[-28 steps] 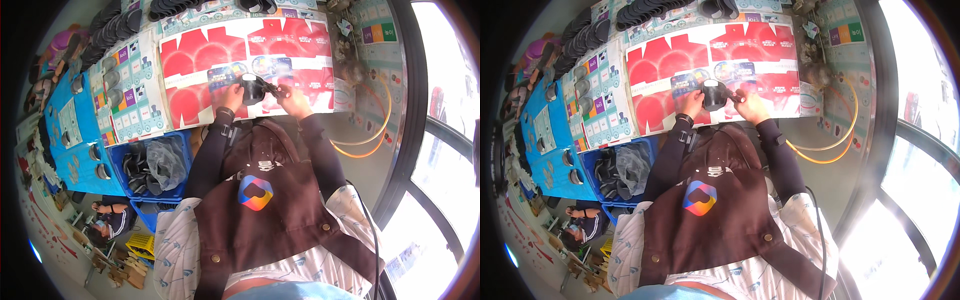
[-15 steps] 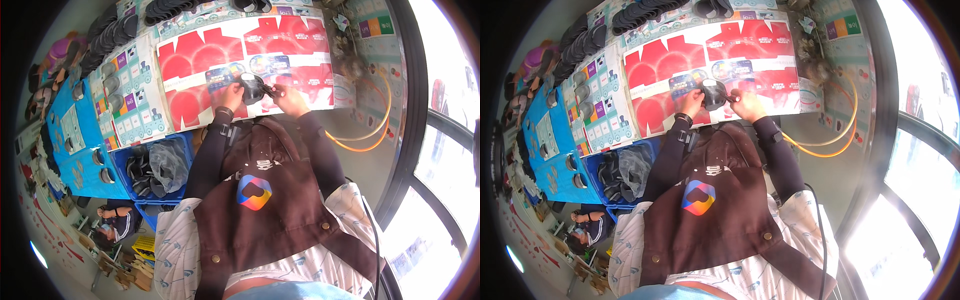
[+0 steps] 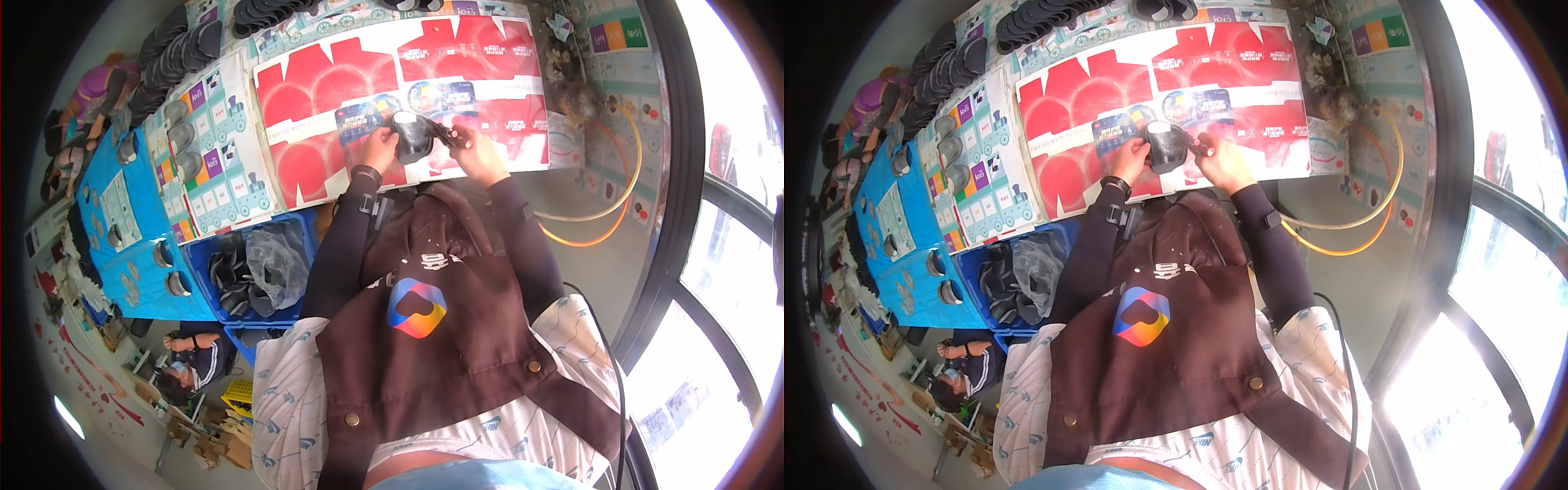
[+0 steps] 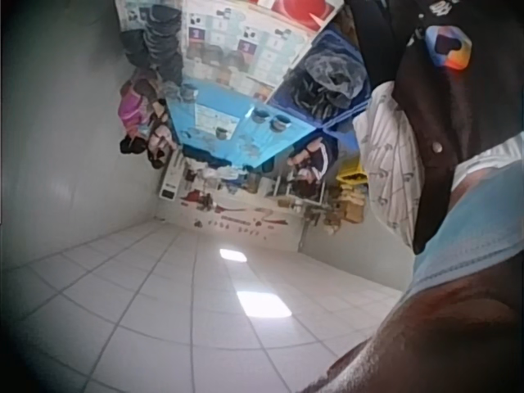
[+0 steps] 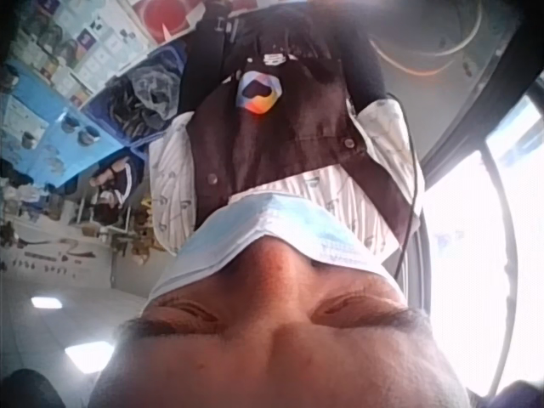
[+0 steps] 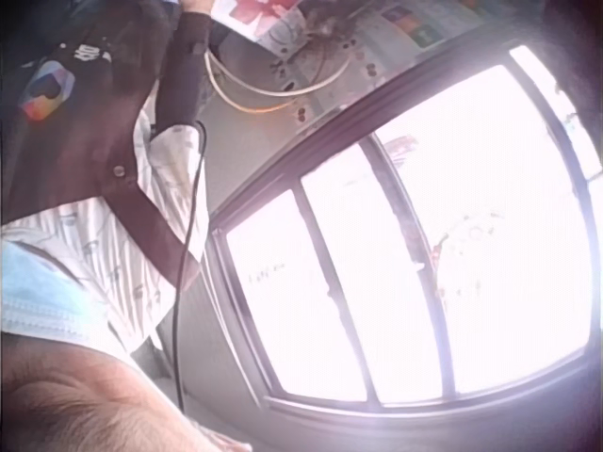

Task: The worker uses a handheld grinding tool to polish the edges of metal shoe toe caps at a workstation.

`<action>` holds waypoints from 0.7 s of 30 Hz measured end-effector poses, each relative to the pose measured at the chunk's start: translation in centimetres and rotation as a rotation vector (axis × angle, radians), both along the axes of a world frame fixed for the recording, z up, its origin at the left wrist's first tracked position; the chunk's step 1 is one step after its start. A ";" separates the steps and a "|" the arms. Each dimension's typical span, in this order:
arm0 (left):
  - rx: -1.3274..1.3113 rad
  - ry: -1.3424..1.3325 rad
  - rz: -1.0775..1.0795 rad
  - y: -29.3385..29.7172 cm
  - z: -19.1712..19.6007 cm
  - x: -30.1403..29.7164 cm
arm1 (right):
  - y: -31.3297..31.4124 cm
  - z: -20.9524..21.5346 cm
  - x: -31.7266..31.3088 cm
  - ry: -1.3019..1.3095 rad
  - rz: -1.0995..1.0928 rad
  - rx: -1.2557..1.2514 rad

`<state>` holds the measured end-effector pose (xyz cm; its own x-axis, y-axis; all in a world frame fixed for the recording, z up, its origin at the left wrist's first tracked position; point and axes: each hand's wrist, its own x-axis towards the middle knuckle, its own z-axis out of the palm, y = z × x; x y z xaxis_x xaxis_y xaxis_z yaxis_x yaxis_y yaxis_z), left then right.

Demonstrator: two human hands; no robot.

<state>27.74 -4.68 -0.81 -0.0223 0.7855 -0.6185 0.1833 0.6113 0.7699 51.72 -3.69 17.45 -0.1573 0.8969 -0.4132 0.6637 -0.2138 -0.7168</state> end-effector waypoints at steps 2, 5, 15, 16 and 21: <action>-0.008 -0.011 0.015 0.0 0.1 -0.1 | 0.4 -0.1 0.2 -0.001 0.023 0.081; -0.002 -0.031 0.039 0.0 0.0 -0.2 | 0.9 -0.2 0.6 -0.015 0.198 -0.009; -0.047 0.010 -0.006 0.0 0.4 -0.3 | -0.1 0.0 1.2 -0.029 0.133 -0.085; -0.050 0.012 0.000 -0.1 0.7 -0.2 | -0.4 0.0 1.2 -0.008 0.139 -0.058; -0.066 -0.022 0.031 0.0 2.1 0.3 | -1.6 -0.6 0.6 0.069 0.108 -0.122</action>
<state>28.01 -4.67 1.33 -0.0318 0.7419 -0.6697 0.1467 0.6662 0.7312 52.36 -5.33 16.86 -0.2818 0.8170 -0.5030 0.6378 -0.2321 -0.7344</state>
